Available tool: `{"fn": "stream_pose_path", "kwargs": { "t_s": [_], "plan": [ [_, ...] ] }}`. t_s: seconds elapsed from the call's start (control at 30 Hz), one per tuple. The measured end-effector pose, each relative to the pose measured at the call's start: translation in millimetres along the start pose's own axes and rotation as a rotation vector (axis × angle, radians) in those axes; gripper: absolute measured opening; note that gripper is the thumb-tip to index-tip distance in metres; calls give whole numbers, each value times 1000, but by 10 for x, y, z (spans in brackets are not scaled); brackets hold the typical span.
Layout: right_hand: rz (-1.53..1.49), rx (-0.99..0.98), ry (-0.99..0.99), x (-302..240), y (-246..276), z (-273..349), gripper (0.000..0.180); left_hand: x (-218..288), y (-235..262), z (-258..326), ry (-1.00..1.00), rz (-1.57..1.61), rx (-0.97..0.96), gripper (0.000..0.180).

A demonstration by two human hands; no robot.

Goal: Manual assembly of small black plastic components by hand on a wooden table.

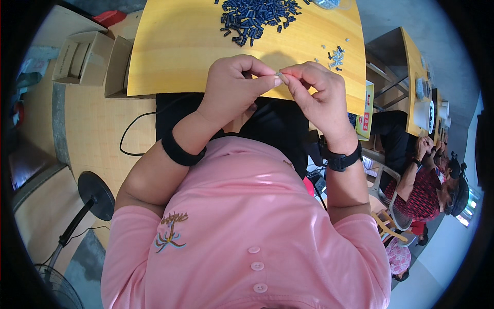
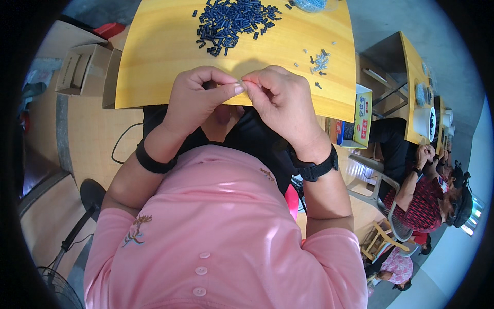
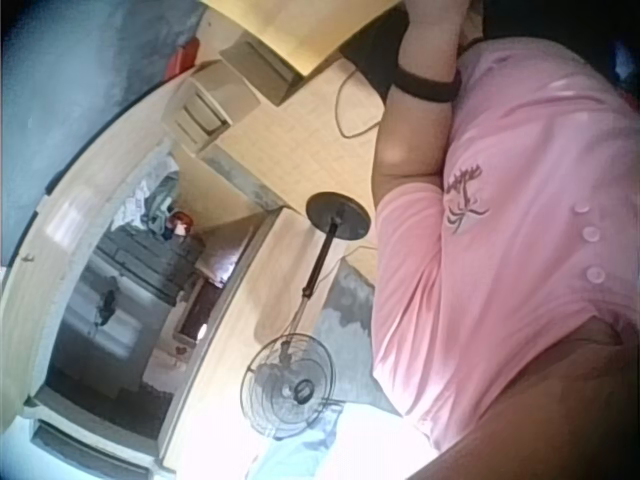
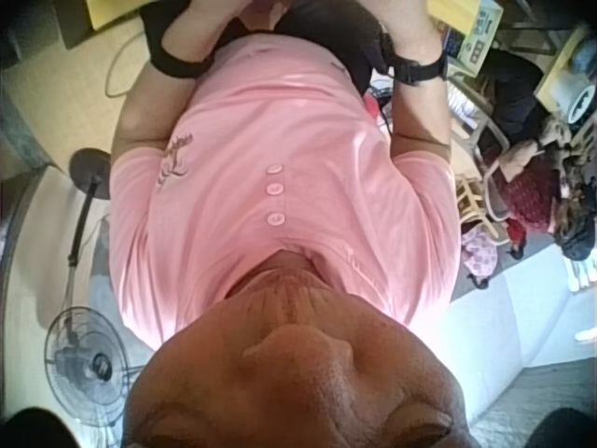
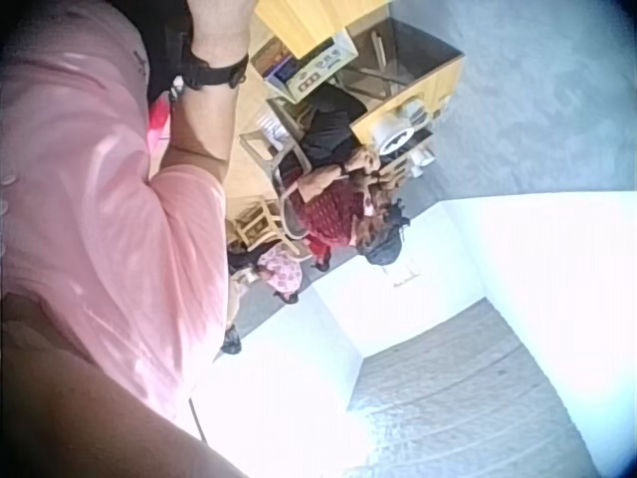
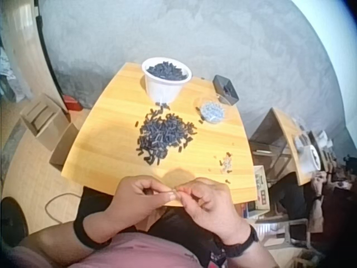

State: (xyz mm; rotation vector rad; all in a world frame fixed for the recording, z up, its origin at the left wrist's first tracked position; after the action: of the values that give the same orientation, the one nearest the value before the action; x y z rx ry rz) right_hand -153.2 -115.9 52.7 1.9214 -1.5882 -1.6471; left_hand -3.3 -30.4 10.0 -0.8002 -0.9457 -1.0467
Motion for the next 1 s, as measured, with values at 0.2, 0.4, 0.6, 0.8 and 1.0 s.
{"fn": "stream_pose_path", "kwargs": {
  "t_s": [0.2, 0.4, 0.6, 0.8, 1.0],
  "plan": [
    [3, 2, -177, -19, -34, 10, 8, -21, -14, -9, -148, -121, 54, 17],
    [-153, 26, -332, 4, -78, 47, 9, -18, -23, 16, -128, -119, 66, 17],
    [-564, 48, -576, 25, -124, 75, 8, -68, -27, 5, -121, -93, 54, 18],
    [-659, 88, -633, 39, -192, 77, 8, -135, -7, -28, 71, 137, -33, 20],
    [-603, 85, -568, 61, -187, 68, 9, -169, -20, -58, 72, 200, -28, 19]
  ]
}}
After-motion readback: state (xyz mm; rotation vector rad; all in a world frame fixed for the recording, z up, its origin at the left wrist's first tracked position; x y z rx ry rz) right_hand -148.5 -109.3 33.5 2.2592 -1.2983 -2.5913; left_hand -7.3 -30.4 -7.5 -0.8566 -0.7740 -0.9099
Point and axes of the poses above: each hand's wrist, its own z-axis away from the middle knuckle, its own y-axis out of the back of the hand, x = y × z, the point moved 1 cm from there along -z, towards the middle knuckle, and after that the axes turned 10 degrees about y, right-handed, at the moved point
